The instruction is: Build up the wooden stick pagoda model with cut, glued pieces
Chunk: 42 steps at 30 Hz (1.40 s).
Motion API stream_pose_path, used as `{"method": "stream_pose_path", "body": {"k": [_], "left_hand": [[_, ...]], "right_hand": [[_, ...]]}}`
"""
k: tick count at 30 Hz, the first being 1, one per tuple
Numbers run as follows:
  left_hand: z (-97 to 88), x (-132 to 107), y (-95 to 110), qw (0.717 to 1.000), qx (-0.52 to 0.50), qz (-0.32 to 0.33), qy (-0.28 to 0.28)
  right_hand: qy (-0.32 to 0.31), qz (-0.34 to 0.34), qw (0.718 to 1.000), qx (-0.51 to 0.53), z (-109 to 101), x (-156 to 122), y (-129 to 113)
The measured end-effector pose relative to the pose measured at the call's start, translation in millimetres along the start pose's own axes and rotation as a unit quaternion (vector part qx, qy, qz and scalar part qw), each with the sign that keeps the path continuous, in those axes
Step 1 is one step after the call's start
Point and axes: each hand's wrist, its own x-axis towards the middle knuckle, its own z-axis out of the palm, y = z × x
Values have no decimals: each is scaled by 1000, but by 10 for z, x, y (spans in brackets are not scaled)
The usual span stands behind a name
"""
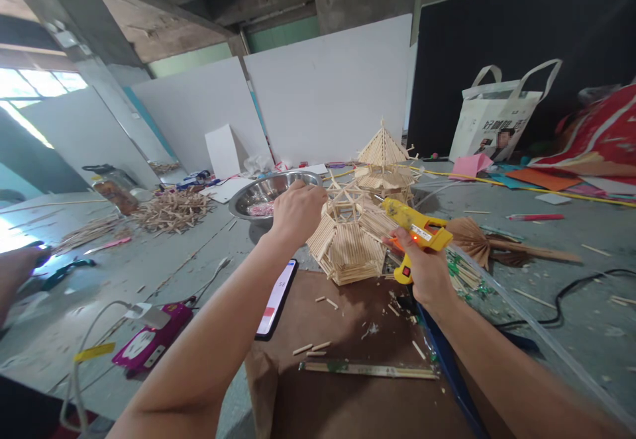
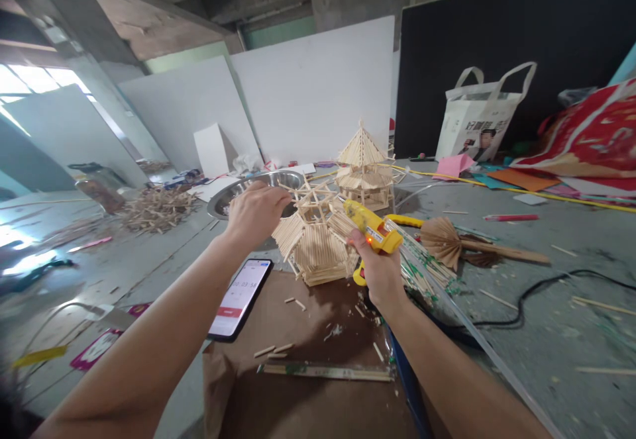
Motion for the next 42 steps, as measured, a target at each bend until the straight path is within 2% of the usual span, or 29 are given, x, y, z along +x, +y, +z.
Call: {"method": "stream_pose_path", "body": {"k": [10, 21, 31, 42], "left_hand": [[6, 18, -20, 999, 23, 34, 10], [2, 62, -53, 992, 60, 108, -6], [-22, 96, -77, 982, 95, 163, 9], [-54, 94, -63, 978, 118, 172, 1]], "right_hand": [[-2, -6, 1000, 15, 5, 0, 5], [-1, -9, 1000, 22, 3, -2, 10], [-9, -26, 999, 18, -5, 3, 37], [-13, -22, 1000, 12, -13, 17, 54]]}}
